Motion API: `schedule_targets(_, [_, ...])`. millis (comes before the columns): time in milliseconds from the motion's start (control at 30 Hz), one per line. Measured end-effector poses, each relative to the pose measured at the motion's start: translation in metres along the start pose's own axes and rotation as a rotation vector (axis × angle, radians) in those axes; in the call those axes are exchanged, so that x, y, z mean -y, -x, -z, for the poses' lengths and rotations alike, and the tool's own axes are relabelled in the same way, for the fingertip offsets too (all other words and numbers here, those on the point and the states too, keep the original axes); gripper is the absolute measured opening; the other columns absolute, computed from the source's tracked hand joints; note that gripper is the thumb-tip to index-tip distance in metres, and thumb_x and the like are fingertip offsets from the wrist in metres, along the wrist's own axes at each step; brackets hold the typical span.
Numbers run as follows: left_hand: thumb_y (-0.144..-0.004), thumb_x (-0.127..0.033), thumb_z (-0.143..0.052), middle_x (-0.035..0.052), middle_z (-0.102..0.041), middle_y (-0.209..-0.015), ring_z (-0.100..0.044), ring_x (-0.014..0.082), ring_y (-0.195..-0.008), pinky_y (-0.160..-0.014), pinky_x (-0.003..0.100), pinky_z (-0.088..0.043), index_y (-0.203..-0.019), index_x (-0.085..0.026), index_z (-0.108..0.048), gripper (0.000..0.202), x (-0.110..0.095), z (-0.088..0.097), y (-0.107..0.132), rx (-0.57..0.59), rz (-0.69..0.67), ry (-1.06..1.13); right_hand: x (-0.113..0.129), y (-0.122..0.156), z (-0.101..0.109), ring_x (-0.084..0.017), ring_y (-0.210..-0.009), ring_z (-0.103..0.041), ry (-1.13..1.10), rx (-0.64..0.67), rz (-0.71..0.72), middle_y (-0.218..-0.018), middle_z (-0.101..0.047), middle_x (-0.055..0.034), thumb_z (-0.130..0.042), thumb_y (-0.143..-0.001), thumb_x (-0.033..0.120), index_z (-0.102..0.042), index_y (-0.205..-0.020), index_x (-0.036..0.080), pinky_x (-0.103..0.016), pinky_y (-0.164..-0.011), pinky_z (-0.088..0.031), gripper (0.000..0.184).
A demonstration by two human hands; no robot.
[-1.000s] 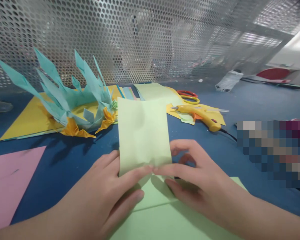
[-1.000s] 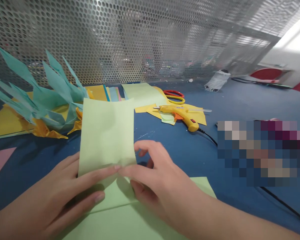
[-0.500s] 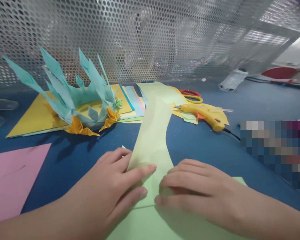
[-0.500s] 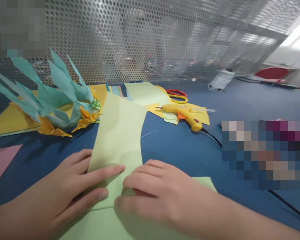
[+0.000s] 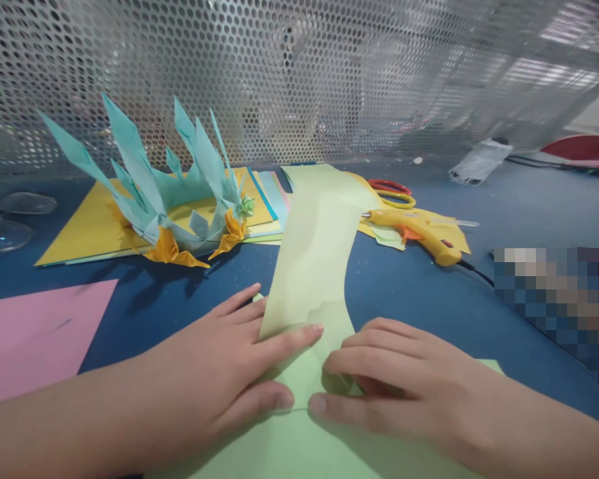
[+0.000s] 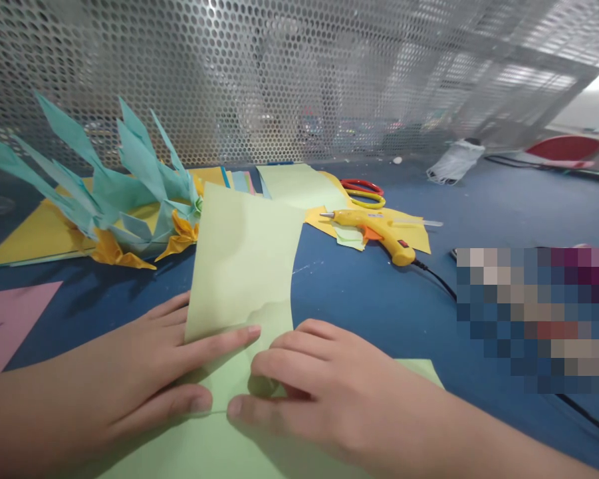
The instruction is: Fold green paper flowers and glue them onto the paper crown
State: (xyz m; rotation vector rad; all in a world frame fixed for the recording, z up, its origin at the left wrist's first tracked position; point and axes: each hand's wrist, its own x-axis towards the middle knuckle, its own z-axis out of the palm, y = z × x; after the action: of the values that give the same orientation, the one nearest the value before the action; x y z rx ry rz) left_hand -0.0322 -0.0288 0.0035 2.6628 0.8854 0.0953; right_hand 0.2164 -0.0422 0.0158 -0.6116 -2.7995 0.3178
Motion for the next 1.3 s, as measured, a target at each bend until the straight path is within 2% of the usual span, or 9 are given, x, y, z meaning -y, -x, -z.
schedule_targets(200, [-0.098,-0.045,-0.037,0.0079,-0.037,-0.152,-0.039,0.0317,-0.136,-0.113,0.054,-0.025,-0.148,-0.029,-0.029,0.053,0.004,0.005,-0.001,0.064,-0.028,-0.020,-0.001,0.000,-0.001,-0.012,-0.086,-0.058,-0.026,0.033,0.012,-0.097,-0.069,-0.0001,-0.032,-0.103,0.016,-0.064,-0.118,0.025,-0.027,-0.074,-0.044,0.037])
schedule_targets(300, [-0.098,-0.045,-0.038,0.0102,-0.038,-0.151,-0.038,0.0328,-0.136,-0.113,0.055,-0.024,-0.148,-0.025,-0.031,0.054,0.002,0.009,-0.001,0.106,-0.030,-0.017,-0.002,0.001,0.000,-0.012,-0.086,-0.060,-0.071,0.050,-0.025,-0.099,-0.069,-0.0004,-0.041,-0.099,0.013,-0.065,-0.116,0.026,-0.026,-0.075,-0.046,0.033])
schedule_targets(433, [-0.096,-0.039,-0.045,0.0113,-0.040,-0.149,-0.043,0.0329,-0.133,-0.112,0.056,-0.026,-0.146,-0.023,-0.036,0.054,-0.001,0.011,-0.001,0.084,-0.028,-0.011,-0.004,0.002,0.002,-0.012,-0.091,-0.061,-0.174,0.062,-0.123,-0.105,-0.067,-0.0034,-0.045,-0.088,0.001,-0.067,-0.114,0.026,-0.022,-0.083,-0.049,0.042])
schedule_targets(667, [-0.096,-0.036,-0.042,0.0073,-0.052,-0.142,-0.048,0.0289,-0.130,-0.114,0.050,-0.026,-0.147,-0.025,-0.033,0.054,-0.001,0.007,0.001,0.050,-0.018,-0.016,-0.007,0.001,-0.004,-0.014,-0.108,-0.057,-0.212,0.010,-0.171,-0.124,-0.060,-0.0066,-0.056,-0.091,0.017,-0.058,-0.128,0.026,-0.025,-0.093,-0.047,0.037])
schedule_targets(767, [-0.098,-0.039,-0.037,0.0102,-0.046,-0.146,-0.046,0.0300,-0.131,-0.113,0.052,-0.025,-0.150,-0.023,-0.026,0.056,-0.002,0.007,0.002,0.099,-0.009,-0.059,-0.005,0.002,-0.001,-0.014,-0.105,-0.059,-0.220,0.054,-0.233,-0.123,-0.060,-0.0051,-0.054,-0.092,0.016,-0.065,-0.118,0.031,-0.027,-0.091,-0.048,0.032])
schedule_targets(867, [-0.098,-0.039,-0.036,0.0107,-0.037,-0.151,-0.044,0.0307,-0.133,-0.113,0.054,-0.025,-0.151,-0.021,-0.022,0.057,-0.002,0.007,0.002,0.128,-0.020,-0.076,-0.004,0.003,0.002,-0.015,-0.107,-0.058,-0.243,0.099,-0.262,-0.125,-0.057,-0.0043,-0.050,-0.093,0.014,-0.064,-0.119,0.034,-0.029,-0.090,-0.049,0.036])
schedule_targets(1033, [-0.095,-0.034,-0.045,0.0026,-0.045,-0.148,-0.044,0.0275,-0.133,-0.116,0.051,-0.022,-0.149,-0.026,-0.028,0.058,-0.003,0.008,0.002,0.015,-0.032,-0.022,-0.007,0.004,0.001,-0.016,-0.113,-0.055,-0.277,0.172,-0.287,-0.132,-0.052,-0.0028,-0.048,-0.095,0.017,-0.061,-0.122,0.039,-0.032,-0.093,-0.048,0.038])
schedule_targets(1133, [-0.094,-0.033,-0.047,0.0014,-0.036,-0.152,-0.034,0.0289,-0.139,-0.115,0.051,-0.022,-0.145,-0.028,-0.037,0.052,-0.001,0.009,-0.001,0.018,-0.087,-0.013,-0.009,0.004,0.001,-0.016,-0.111,-0.056,-0.297,0.156,-0.319,-0.127,-0.052,-0.0031,-0.051,-0.095,0.020,-0.065,-0.117,0.039,-0.030,-0.091,-0.048,0.033])
schedule_targets(1300, [-0.095,-0.031,-0.046,0.0005,-0.032,-0.154,-0.033,0.0275,-0.140,-0.116,0.051,-0.020,-0.141,-0.030,-0.044,0.046,0.002,0.010,-0.003,0.030,-0.110,-0.014,-0.014,0.007,0.001,-0.013,-0.102,-0.058,-0.322,0.135,-0.263,-0.125,-0.051,-0.0031,-0.046,-0.093,0.008,-0.068,-0.112,0.039,-0.027,-0.088,-0.049,0.043])
